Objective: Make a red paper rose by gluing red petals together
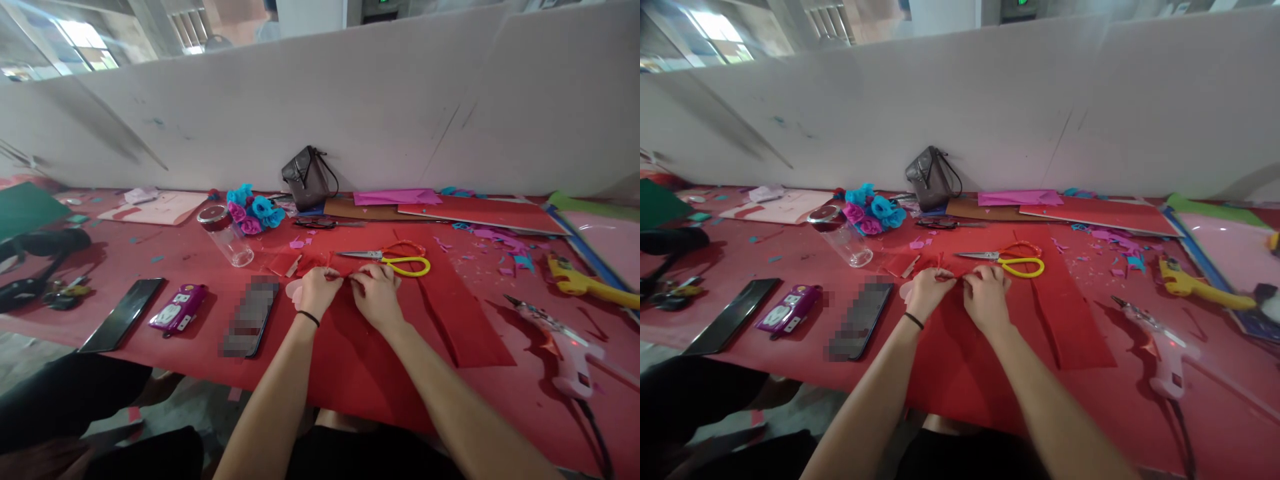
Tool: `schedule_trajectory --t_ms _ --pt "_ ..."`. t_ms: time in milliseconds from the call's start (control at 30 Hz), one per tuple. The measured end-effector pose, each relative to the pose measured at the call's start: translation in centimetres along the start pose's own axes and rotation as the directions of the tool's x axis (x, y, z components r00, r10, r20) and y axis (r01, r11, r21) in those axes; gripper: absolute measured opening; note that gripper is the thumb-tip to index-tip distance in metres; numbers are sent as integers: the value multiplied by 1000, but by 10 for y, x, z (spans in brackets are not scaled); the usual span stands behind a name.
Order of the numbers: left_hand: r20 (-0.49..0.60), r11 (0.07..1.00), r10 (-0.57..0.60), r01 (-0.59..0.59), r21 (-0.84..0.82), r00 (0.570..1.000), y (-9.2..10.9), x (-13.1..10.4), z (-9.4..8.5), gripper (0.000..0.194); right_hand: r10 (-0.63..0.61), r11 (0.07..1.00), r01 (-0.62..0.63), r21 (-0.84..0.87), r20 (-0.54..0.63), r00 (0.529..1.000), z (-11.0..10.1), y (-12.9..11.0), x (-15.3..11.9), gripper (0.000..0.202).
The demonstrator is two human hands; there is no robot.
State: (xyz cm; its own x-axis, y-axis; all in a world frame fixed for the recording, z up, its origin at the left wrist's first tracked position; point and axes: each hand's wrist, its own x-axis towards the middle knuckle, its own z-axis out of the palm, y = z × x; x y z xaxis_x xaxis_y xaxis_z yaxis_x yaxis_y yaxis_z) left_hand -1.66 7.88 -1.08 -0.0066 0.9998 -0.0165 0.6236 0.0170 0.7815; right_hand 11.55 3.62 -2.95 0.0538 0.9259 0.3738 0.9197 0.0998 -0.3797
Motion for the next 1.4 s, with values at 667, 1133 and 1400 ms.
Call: schedule_trajectory --t_ms 667,1133,1400 --pt "31 971 88 -92 219 996 7 -5 2 17 3 998 1 -59 55 998 -2 -1 0 24" --pt "41 960 140 -146 237 989 4 -4 5 16 50 997 -50 -64 3 999 -5 -1 0 22" --pt "22 969 174 -175 174 985 2 -3 4 13 75 996 -75 -38 4 997 -5 -1 1 23"
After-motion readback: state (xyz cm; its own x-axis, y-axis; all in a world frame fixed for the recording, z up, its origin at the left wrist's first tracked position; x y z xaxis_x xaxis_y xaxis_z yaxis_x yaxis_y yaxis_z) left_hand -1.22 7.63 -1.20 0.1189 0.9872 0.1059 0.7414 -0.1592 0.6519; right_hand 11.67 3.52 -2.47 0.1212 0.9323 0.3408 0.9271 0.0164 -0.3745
